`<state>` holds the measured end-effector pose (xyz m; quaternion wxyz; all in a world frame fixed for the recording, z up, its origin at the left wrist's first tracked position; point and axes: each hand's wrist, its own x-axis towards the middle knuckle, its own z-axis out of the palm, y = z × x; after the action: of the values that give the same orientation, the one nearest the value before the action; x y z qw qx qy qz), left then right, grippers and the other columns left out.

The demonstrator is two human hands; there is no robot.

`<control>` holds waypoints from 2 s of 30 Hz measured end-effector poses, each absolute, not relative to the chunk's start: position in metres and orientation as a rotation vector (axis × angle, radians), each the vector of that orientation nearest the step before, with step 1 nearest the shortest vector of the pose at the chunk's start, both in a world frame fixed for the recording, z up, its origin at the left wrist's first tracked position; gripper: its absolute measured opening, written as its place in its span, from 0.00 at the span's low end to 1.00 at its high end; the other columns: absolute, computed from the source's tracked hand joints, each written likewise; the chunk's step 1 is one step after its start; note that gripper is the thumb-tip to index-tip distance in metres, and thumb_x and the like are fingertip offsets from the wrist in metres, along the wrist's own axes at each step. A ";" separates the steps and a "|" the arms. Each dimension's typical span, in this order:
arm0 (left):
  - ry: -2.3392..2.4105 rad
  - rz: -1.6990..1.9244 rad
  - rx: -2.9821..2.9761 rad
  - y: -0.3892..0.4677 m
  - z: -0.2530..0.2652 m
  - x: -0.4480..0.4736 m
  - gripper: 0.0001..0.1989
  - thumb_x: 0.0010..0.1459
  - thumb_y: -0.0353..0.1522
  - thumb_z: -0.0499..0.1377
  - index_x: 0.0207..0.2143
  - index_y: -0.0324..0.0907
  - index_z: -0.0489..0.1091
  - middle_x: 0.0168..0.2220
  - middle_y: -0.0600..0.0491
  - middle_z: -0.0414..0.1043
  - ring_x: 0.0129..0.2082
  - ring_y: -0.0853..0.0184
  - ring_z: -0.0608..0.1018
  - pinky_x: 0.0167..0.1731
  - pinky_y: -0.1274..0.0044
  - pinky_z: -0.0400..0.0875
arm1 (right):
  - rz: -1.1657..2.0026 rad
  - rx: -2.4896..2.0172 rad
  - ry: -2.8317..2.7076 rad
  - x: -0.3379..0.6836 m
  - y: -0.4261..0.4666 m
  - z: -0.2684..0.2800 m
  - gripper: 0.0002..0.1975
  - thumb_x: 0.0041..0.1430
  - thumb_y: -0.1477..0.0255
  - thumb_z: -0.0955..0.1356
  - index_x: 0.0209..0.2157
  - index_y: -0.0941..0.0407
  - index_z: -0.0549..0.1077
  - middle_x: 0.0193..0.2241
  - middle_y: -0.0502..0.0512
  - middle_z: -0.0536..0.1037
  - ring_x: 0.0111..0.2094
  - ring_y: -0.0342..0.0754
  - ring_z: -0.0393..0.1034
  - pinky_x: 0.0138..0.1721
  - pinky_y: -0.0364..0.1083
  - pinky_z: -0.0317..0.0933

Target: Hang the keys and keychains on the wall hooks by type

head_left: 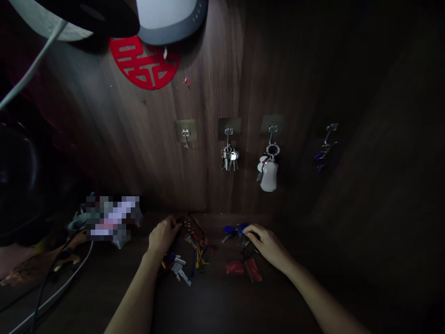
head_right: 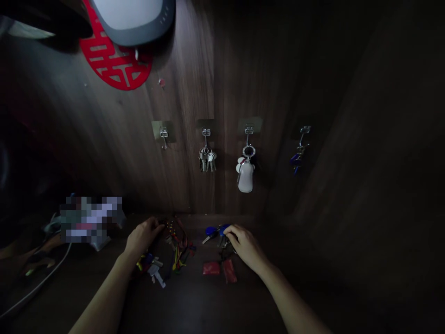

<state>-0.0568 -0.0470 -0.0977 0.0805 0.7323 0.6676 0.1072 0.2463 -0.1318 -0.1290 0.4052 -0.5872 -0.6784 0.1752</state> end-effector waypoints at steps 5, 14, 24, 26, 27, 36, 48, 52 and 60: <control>1.899 0.614 2.318 -0.047 -0.098 -0.050 0.10 0.60 0.33 0.50 0.44 0.42 0.62 0.41 0.48 0.73 0.40 0.63 0.76 0.35 0.77 0.67 | 0.368 -1.531 -1.743 0.253 -0.132 -0.130 0.10 0.56 0.70 0.61 0.30 0.49 0.73 0.32 0.50 0.77 0.37 0.50 0.70 0.40 0.48 0.61; 0.804 0.592 2.718 -0.086 -0.107 0.013 0.20 0.58 0.33 0.55 0.54 0.51 0.62 0.54 0.52 0.66 0.53 0.63 0.68 0.53 0.69 0.62 | 0.242 -1.658 -1.729 0.276 -0.131 -0.130 0.11 0.57 0.72 0.60 0.32 0.50 0.73 0.34 0.50 0.77 0.38 0.50 0.71 0.42 0.48 0.61; 0.811 0.468 2.702 -0.086 -0.109 0.018 0.14 0.59 0.35 0.54 0.47 0.47 0.70 0.49 0.52 0.72 0.49 0.64 0.72 0.53 0.69 0.61 | 0.220 -1.801 -1.641 0.299 -0.135 -0.125 0.13 0.56 0.74 0.59 0.33 0.50 0.73 0.30 0.50 0.79 0.34 0.49 0.74 0.37 0.45 0.62; 0.828 0.479 2.688 -0.085 -0.107 0.016 0.13 0.59 0.34 0.54 0.45 0.46 0.71 0.47 0.52 0.73 0.47 0.64 0.73 0.52 0.70 0.62 | 0.217 -1.822 -1.631 0.301 -0.137 -0.124 0.13 0.55 0.74 0.59 0.33 0.50 0.73 0.29 0.50 0.79 0.34 0.49 0.74 0.36 0.45 0.62; 0.834 0.483 2.679 -0.085 -0.105 0.015 0.12 0.59 0.34 0.54 0.44 0.46 0.72 0.45 0.52 0.74 0.46 0.65 0.73 0.52 0.71 0.63 | 0.216 -1.828 -1.630 0.301 -0.137 -0.124 0.13 0.55 0.74 0.59 0.33 0.50 0.73 0.29 0.50 0.79 0.34 0.49 0.74 0.36 0.45 0.62; 1.104 0.555 2.608 -0.060 -0.100 -0.018 0.18 0.56 0.22 0.50 0.46 0.43 0.70 0.45 0.50 0.74 0.47 0.65 0.73 0.49 0.74 0.64 | 0.201 -1.802 -1.675 0.297 -0.136 -0.128 0.12 0.56 0.73 0.59 0.33 0.51 0.73 0.34 0.52 0.79 0.37 0.49 0.73 0.40 0.46 0.62; 1.291 0.513 2.653 -0.051 -0.106 -0.032 0.12 0.58 0.28 0.52 0.41 0.47 0.72 0.43 0.50 0.72 0.44 0.62 0.72 0.45 0.72 0.64 | 0.163 -1.746 -1.790 0.292 -0.132 -0.133 0.11 0.58 0.72 0.58 0.34 0.51 0.72 0.36 0.52 0.77 0.40 0.49 0.71 0.43 0.47 0.62; 1.388 0.515 2.623 -0.052 -0.100 -0.033 0.10 0.58 0.30 0.53 0.41 0.46 0.70 0.44 0.51 0.72 0.44 0.62 0.72 0.44 0.73 0.64 | 0.151 -1.736 -1.816 0.286 -0.133 -0.131 0.12 0.59 0.72 0.58 0.34 0.50 0.72 0.36 0.51 0.77 0.39 0.48 0.71 0.42 0.47 0.62; 1.431 0.684 2.543 -0.047 -0.097 -0.043 0.12 0.61 0.34 0.49 0.44 0.44 0.68 0.41 0.50 0.73 0.42 0.64 0.74 0.42 0.75 0.65 | 0.126 -1.736 -1.832 0.281 -0.135 -0.129 0.12 0.59 0.72 0.58 0.34 0.51 0.72 0.35 0.52 0.76 0.39 0.48 0.71 0.42 0.47 0.62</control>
<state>-0.0428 -0.0472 -0.0974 0.0723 0.8463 0.4761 0.2277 0.2806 -0.1354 -0.1292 0.3026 -0.6549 -0.6909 0.0475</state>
